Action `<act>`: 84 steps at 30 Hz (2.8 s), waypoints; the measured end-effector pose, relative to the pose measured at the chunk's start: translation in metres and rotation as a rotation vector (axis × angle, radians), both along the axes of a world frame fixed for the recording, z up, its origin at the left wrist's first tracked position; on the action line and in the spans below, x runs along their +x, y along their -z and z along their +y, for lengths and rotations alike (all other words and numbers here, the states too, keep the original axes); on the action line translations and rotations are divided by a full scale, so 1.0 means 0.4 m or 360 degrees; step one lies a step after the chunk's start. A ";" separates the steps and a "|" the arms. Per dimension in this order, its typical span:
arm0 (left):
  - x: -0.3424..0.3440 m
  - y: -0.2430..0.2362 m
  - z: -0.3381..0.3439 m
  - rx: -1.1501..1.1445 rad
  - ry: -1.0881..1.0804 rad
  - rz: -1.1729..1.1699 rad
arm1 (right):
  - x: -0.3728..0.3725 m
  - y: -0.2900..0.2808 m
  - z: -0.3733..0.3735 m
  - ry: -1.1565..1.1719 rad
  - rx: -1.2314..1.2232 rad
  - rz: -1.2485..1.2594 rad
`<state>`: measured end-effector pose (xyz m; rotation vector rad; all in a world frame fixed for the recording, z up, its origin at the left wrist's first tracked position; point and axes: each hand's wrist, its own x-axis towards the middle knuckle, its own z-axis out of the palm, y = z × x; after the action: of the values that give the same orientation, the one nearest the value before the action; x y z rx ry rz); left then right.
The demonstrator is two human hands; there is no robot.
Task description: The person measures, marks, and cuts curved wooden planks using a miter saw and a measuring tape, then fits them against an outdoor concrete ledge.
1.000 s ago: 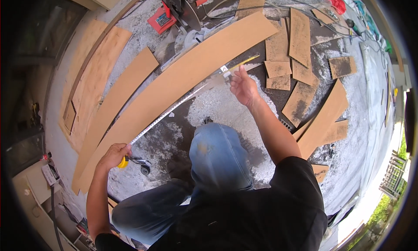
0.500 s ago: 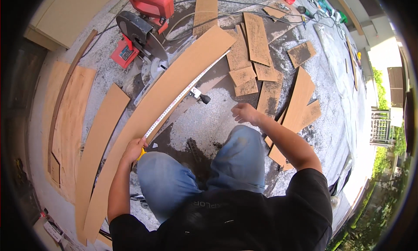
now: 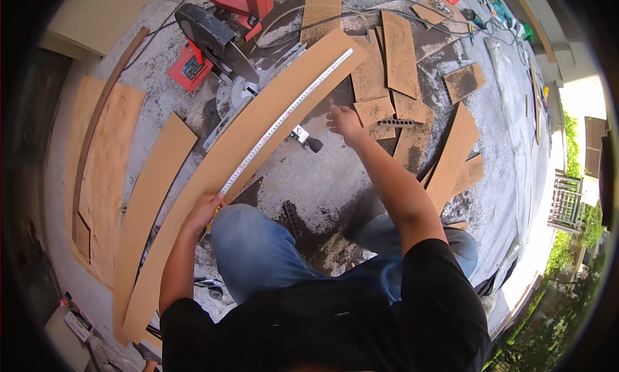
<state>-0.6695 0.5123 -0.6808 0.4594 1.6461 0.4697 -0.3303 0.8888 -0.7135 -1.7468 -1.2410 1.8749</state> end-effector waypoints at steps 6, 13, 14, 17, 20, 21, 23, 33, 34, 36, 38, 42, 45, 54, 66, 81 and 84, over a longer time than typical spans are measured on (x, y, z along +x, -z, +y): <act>0.003 -0.001 -0.017 0.0075 -0.0005 0.0175 | -0.156 0.103 -0.039 0.0328 -0.0016 0.0355; 0.055 -0.029 0.064 0.0094 0.0057 0.0270 | -0.136 0.177 0.025 0.0429 0.0091 0.0612; 0.063 -0.035 0.060 0.0076 0.0060 0.0298 | -0.130 0.175 0.036 0.0378 0.0101 0.0626; 0.092 -0.087 0.065 0.0033 0.0069 0.0341 | -0.131 0.155 0.094 0.0466 0.0129 0.0545; 0.124 -0.082 0.135 0.0060 0.0146 0.0286 | -0.054 0.162 0.270 0.0524 0.0205 0.0561; 0.135 -0.076 0.158 0.0056 0.0161 0.0246 | -0.033 0.160 0.309 0.0555 0.0277 0.0516; 0.150 -0.064 0.197 0.0088 0.0179 0.0176 | -0.002 0.145 0.342 0.0652 0.0515 0.0326; 0.196 0.015 0.347 0.0309 0.0225 0.0019 | -0.112 -0.022 0.090 0.0148 0.0295 0.0279; 0.200 0.022 0.353 0.0345 0.0214 -0.0010 | -0.120 -0.029 0.082 0.0151 0.0275 0.0326; 0.200 0.027 0.348 0.0454 0.0184 -0.0034 | -0.137 -0.035 0.096 0.0150 0.0297 0.0234; 0.184 0.016 0.321 0.0434 0.0114 0.0015 | -0.143 -0.027 0.144 0.0141 0.0326 0.0098; 0.123 -0.026 0.249 0.0440 0.0035 0.0062 | -0.085 -0.007 0.306 0.0190 0.0330 0.0034; 0.060 -0.017 0.078 0.0424 -0.0107 0.0251 | -0.143 -0.041 0.296 0.0021 0.0278 -0.0171; 0.071 0.019 -0.075 0.0473 -0.0307 0.0973 | -0.178 -0.022 0.268 -0.0110 0.0228 -0.0122; 0.082 0.036 -0.095 0.0560 -0.0379 0.1310 | -0.166 0.002 0.280 -0.0485 0.0359 -0.0481; 0.075 0.060 -0.100 0.0434 -0.0386 0.1405 | -0.171 0.020 0.298 -0.0491 0.0379 -0.0585; 0.069 0.056 -0.110 0.0432 -0.0398 0.1377 | -0.165 0.032 0.282 -0.0501 0.0446 -0.0569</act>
<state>-0.6420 0.4683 -0.7032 0.7236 2.5052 0.7485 -0.3965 1.0016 -0.7263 -1.8647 -1.9069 1.4717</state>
